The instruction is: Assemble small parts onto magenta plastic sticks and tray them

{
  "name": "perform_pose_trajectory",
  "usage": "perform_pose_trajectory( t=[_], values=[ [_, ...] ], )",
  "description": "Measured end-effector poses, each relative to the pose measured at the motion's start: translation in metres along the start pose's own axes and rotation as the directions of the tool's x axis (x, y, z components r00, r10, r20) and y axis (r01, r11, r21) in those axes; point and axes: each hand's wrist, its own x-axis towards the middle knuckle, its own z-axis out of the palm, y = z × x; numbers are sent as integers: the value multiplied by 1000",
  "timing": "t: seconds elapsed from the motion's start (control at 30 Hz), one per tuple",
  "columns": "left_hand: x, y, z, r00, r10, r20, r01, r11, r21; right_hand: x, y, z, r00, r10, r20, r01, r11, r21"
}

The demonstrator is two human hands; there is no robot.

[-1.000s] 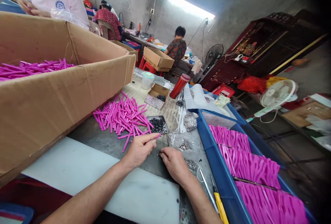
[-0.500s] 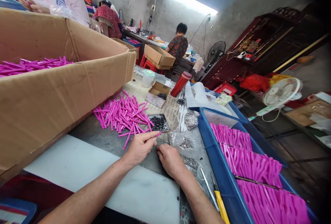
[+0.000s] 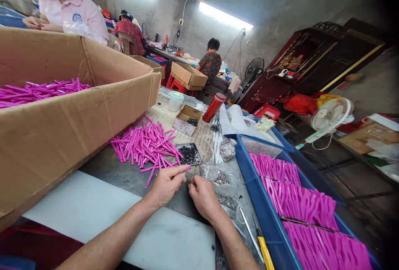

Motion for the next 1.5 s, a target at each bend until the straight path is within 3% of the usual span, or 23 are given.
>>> perform_pose_trajectory(
  t=[0.07,0.1,0.2,0.3,0.37,0.47,0.63,1.13,1.5],
  values=[
    [0,0,0,1000,-2,2,2,1000,3,1,1,1,994,61,-91,-27,940,339],
    [0,1,1,1000,-4,4,4,1000,6,1,0,1,988,114,-103,-44,853,520],
    [-1,2,2,1000,-10,10,10,1000,9,2,-7,5,969,247,-27,-90,450,889],
    [-2,3,4,1000,3,12,-3,1000,5,2,-17,7,965,260,27,-69,151,986],
    [-2,3,4,999,41,9,-41,999,25,3,-22,8,970,239,39,-52,48,997],
    [-3,3,4,993,119,10,-119,988,98,4,-27,8,975,215,53,-46,-37,998],
    [-3,5,4,981,191,22,-192,965,176,6,-29,8,981,188,56,-41,-78,996],
    [-2,3,1,948,314,57,-316,900,299,6,-31,12,984,172,37,-23,-81,996],
    [-5,4,2,902,424,78,-422,830,366,6,-29,21,973,211,-98,80,90,993]
  ],
)
